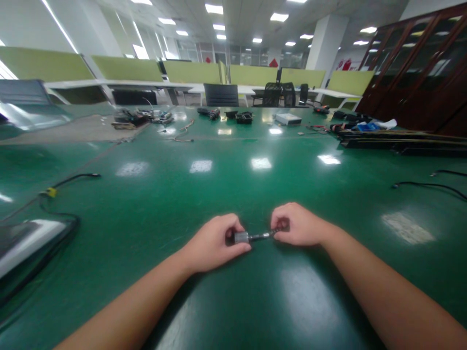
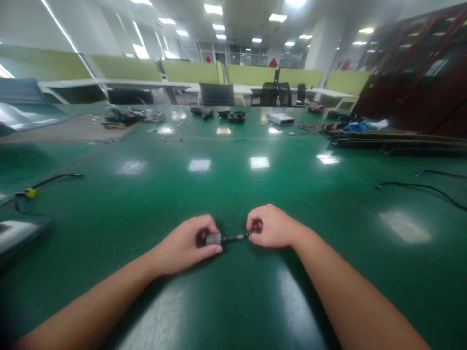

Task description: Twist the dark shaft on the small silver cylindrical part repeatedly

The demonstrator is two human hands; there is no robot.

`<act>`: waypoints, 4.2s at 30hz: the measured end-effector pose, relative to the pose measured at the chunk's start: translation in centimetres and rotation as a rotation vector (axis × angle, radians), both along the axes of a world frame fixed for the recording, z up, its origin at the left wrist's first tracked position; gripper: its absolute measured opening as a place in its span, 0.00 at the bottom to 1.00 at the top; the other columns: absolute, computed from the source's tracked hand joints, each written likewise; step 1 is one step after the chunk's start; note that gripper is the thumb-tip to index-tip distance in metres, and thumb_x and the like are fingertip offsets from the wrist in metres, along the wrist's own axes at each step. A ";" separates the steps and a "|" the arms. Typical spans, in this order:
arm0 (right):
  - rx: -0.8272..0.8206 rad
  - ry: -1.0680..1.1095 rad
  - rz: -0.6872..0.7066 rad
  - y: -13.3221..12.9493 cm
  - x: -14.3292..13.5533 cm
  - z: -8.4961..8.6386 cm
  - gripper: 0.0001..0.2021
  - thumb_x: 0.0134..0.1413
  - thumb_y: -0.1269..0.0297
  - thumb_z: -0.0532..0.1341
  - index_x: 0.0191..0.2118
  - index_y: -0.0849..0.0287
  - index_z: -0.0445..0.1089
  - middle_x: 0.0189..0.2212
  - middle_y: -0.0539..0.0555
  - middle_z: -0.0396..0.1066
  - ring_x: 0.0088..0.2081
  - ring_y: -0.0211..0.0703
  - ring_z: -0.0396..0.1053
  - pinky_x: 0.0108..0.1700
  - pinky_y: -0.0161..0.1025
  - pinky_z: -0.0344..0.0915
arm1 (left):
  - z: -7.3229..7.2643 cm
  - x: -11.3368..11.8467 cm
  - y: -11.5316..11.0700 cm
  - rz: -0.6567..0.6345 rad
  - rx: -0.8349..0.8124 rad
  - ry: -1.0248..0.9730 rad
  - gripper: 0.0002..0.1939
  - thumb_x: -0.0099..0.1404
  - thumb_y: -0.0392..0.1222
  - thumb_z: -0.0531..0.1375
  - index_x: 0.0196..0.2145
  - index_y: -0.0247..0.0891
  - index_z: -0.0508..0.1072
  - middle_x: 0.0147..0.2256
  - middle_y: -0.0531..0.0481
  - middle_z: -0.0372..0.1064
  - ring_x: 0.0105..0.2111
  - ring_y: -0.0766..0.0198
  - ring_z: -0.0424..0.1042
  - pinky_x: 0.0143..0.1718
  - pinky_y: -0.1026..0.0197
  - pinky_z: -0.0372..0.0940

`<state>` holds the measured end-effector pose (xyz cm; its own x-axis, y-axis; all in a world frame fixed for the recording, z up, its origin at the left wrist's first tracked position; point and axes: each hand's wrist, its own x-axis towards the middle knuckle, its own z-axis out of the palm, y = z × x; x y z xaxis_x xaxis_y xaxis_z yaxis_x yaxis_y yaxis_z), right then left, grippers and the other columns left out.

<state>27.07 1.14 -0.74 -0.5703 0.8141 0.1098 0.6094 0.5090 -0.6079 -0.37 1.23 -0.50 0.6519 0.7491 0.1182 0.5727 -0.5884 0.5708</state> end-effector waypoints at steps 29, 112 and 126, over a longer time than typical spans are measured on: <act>0.079 0.131 0.022 -1.3 -3.9 -0.9 0.06 0.51 0.71 0.67 0.37 0.58 0.75 0.28 0.47 0.74 0.29 0.35 0.68 0.35 0.33 0.60 | 0.3 0.6 -0.1 -0.006 0.036 0.011 0.10 0.61 0.45 0.66 0.39 0.41 0.73 0.34 0.53 0.72 0.33 0.61 0.70 0.34 0.61 0.60; 0.126 0.045 0.044 -0.5 -1.3 -0.4 0.03 0.46 0.69 0.68 0.29 0.59 0.73 0.25 0.47 0.71 0.27 0.36 0.66 0.32 0.33 0.59 | 0.1 0.3 0.2 -0.037 0.028 0.015 0.11 0.64 0.49 0.66 0.35 0.39 0.73 0.31 0.54 0.69 0.31 0.63 0.66 0.33 0.62 0.57; 0.014 0.052 -0.016 0.3 0.7 -0.1 0.03 0.45 0.71 0.68 0.29 0.60 0.74 0.24 0.47 0.70 0.26 0.35 0.66 0.29 0.32 0.60 | 0.5 0.4 0.0 -0.023 0.024 0.012 0.12 0.63 0.50 0.66 0.35 0.39 0.74 0.31 0.53 0.69 0.31 0.63 0.67 0.33 0.63 0.58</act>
